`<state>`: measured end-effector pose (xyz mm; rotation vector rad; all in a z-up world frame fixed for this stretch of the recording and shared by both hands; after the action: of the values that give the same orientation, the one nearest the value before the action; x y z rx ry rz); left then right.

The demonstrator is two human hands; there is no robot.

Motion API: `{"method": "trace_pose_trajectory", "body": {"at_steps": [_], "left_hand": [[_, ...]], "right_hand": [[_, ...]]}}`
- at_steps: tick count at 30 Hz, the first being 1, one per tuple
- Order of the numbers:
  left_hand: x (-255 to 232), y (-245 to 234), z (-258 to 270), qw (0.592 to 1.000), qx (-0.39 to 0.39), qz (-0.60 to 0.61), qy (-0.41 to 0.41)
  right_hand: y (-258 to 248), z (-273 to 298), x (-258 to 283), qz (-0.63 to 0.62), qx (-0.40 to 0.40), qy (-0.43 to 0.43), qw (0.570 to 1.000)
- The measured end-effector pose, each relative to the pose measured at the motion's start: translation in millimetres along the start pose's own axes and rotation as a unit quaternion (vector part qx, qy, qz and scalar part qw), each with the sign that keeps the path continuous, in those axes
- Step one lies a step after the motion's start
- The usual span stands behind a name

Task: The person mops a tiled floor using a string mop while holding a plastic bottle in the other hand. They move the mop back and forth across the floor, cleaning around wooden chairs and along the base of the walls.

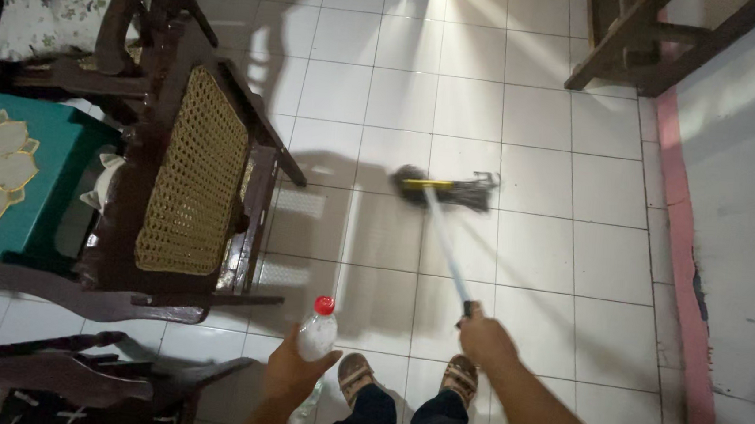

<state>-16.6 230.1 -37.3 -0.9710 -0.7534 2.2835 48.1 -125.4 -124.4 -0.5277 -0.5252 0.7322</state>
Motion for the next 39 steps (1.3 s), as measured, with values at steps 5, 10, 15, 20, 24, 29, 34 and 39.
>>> {"method": "trace_pose_trajectory", "body": {"at_steps": [5, 10, 15, 20, 24, 29, 34, 39], "left_hand": [[8.7, -16.2, -11.2, 0.999, 0.008, -0.042, 0.019], [-1.8, -16.9, -24.8, 0.998, 0.019, -0.050, 0.038], [-20.0, -10.7, -33.2, 0.996, 0.020, -0.055, 0.065], [-29.6, 1.4, -25.7, 0.996, 0.056, -0.054, 0.047], [-34.9, 5.5, -11.6, 0.995, 0.058, -0.060, 0.057], [-42.8, 13.0, -2.9, 0.993, 0.090, -0.073, 0.027], [-50.1, 27.2, 0.3, 0.993, 0.069, -0.049, 0.076], [-56.3, 36.8, -2.6, 0.991, 0.072, -0.073, 0.088]], "right_hand": [[34.2, 68.1, 48.6, 0.049, 0.050, -0.049, 0.996], [10.8, 78.6, 17.8, 0.097, 0.054, -0.006, 0.994], [-17.1, 66.2, -118.0, 0.111, 0.039, 0.113, 0.987], [-25.0, 65.4, -231.0, 0.004, -0.024, 0.169, 0.985], [-39.2, 66.5, -208.9, -0.116, -0.027, 0.202, 0.972], [-36.1, 97.1, -129.2, -0.115, 0.028, 0.217, 0.969], [31.6, 117.5, -91.4, 0.010, 0.036, -0.020, 0.999], [66.5, 150.4, -43.0, 0.171, 0.061, -0.112, 0.977]]}}
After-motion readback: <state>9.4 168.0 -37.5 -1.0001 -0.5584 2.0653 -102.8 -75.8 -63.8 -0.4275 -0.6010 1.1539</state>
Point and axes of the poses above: each hand's wrist, its own z-axis away from the middle knuckle, its own y-axis out of the palm, x = y × z, the point moved 2 cm from there along -z, towards the middle knuckle, and after that the axes turned 10 degrees about -z, right-handed, at the moved point
